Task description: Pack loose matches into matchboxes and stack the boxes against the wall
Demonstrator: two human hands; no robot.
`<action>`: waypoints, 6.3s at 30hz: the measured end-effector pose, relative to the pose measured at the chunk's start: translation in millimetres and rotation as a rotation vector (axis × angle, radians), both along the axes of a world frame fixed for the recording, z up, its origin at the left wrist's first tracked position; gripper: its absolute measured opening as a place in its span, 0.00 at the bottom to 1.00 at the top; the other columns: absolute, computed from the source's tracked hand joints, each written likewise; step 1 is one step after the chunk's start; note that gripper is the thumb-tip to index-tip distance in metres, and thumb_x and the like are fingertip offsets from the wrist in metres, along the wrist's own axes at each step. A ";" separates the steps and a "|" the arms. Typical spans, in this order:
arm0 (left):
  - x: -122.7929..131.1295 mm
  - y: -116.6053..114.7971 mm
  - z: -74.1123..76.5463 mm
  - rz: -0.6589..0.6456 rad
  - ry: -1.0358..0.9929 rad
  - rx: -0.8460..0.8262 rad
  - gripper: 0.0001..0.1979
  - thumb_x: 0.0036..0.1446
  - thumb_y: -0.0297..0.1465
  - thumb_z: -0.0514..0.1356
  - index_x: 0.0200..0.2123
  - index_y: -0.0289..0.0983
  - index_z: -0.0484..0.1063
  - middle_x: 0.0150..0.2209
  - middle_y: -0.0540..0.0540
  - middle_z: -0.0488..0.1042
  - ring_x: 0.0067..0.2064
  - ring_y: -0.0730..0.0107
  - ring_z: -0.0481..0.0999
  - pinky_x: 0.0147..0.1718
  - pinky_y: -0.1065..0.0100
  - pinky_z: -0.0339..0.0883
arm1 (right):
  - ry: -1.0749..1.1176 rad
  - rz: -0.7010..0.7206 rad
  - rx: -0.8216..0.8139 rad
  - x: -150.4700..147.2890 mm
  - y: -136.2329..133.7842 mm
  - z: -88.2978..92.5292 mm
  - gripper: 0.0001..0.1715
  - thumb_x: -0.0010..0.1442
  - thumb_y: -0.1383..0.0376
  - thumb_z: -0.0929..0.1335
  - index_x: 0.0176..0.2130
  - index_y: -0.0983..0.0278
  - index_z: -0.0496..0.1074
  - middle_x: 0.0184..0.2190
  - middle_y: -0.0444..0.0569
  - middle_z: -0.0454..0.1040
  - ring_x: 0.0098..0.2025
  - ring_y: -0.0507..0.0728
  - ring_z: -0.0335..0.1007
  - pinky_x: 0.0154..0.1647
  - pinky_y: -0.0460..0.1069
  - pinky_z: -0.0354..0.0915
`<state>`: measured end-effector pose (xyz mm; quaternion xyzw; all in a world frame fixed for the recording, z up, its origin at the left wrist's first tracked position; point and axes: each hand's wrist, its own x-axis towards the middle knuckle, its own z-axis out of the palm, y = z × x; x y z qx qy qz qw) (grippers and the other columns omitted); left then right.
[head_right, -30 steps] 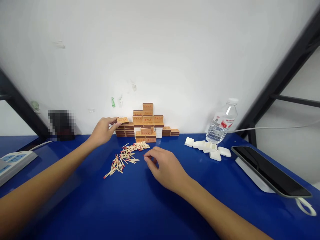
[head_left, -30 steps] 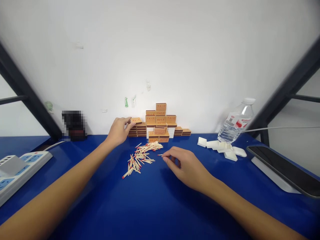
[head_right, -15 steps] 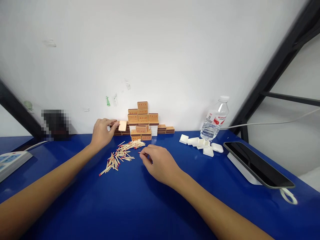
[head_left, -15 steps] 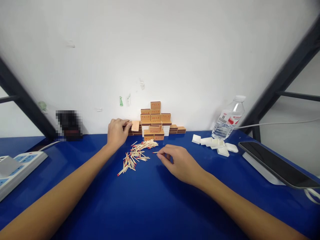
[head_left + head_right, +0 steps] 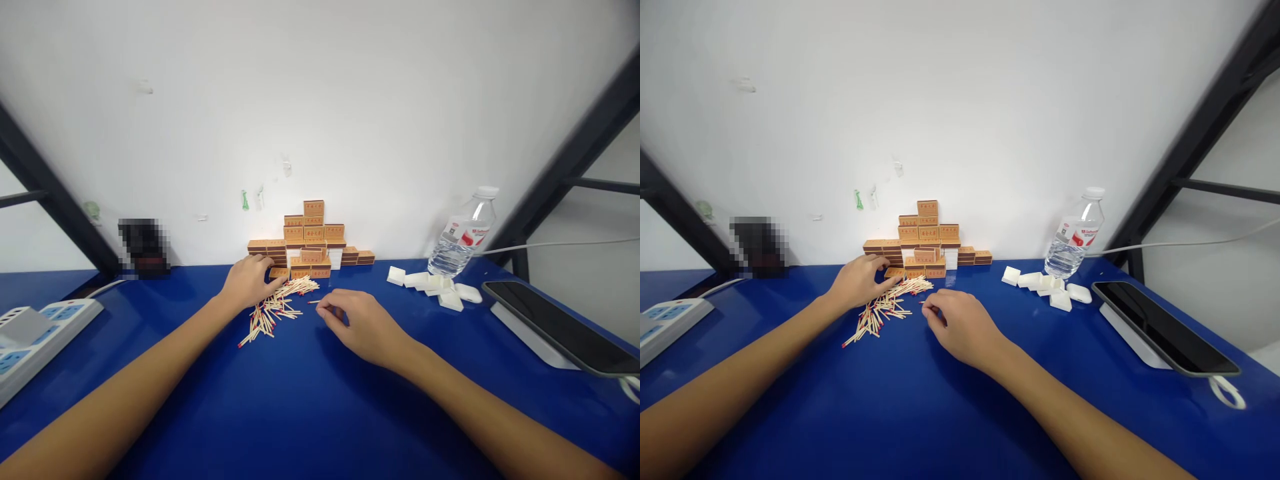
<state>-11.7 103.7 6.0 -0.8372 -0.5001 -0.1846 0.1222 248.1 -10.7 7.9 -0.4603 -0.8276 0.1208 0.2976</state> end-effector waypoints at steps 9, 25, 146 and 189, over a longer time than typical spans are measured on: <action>28.8 -0.6 4.7 0.252 -0.073 -0.106 0.26 0.58 0.54 0.60 0.41 0.36 0.81 0.40 0.36 0.83 0.43 0.46 0.82 0.36 0.58 0.70 | -0.009 -0.006 -0.011 0.9 1.1 0.6 0.11 0.70 0.68 0.67 0.35 0.63 0.77 0.30 0.44 0.75 0.32 0.52 0.67 0.36 0.49 0.59; 14.6 -4.6 -2.7 0.197 -0.122 -0.037 0.21 0.56 0.48 0.65 0.44 0.37 0.78 0.40 0.34 0.82 0.44 0.43 0.81 0.38 0.55 0.71 | -0.018 0.010 -0.036 2.9 0.6 0.0 0.11 0.69 0.69 0.67 0.34 0.62 0.76 0.31 0.46 0.78 0.32 0.53 0.68 0.37 0.49 0.60; -0.2 26.7 30.8 0.031 -0.770 -0.074 0.04 0.56 0.28 0.69 0.36 0.41 0.81 0.33 0.47 0.79 0.33 0.65 0.74 0.35 0.68 0.61 | -0.084 0.054 -0.052 3.6 0.4 2.3 0.10 0.69 0.68 0.67 0.36 0.63 0.77 0.34 0.47 0.79 0.32 0.52 0.68 0.37 0.49 0.60; -24.3 -71.4 15.9 -0.246 -0.106 -0.079 0.16 0.68 0.44 0.56 0.33 0.42 0.78 0.31 0.42 0.76 0.31 0.61 0.71 0.30 0.65 0.57 | -0.254 -0.144 -0.094 85.4 44.7 18.4 0.10 0.65 0.61 0.70 0.37 0.62 0.81 0.34 0.50 0.76 0.34 0.56 0.70 0.38 0.49 0.62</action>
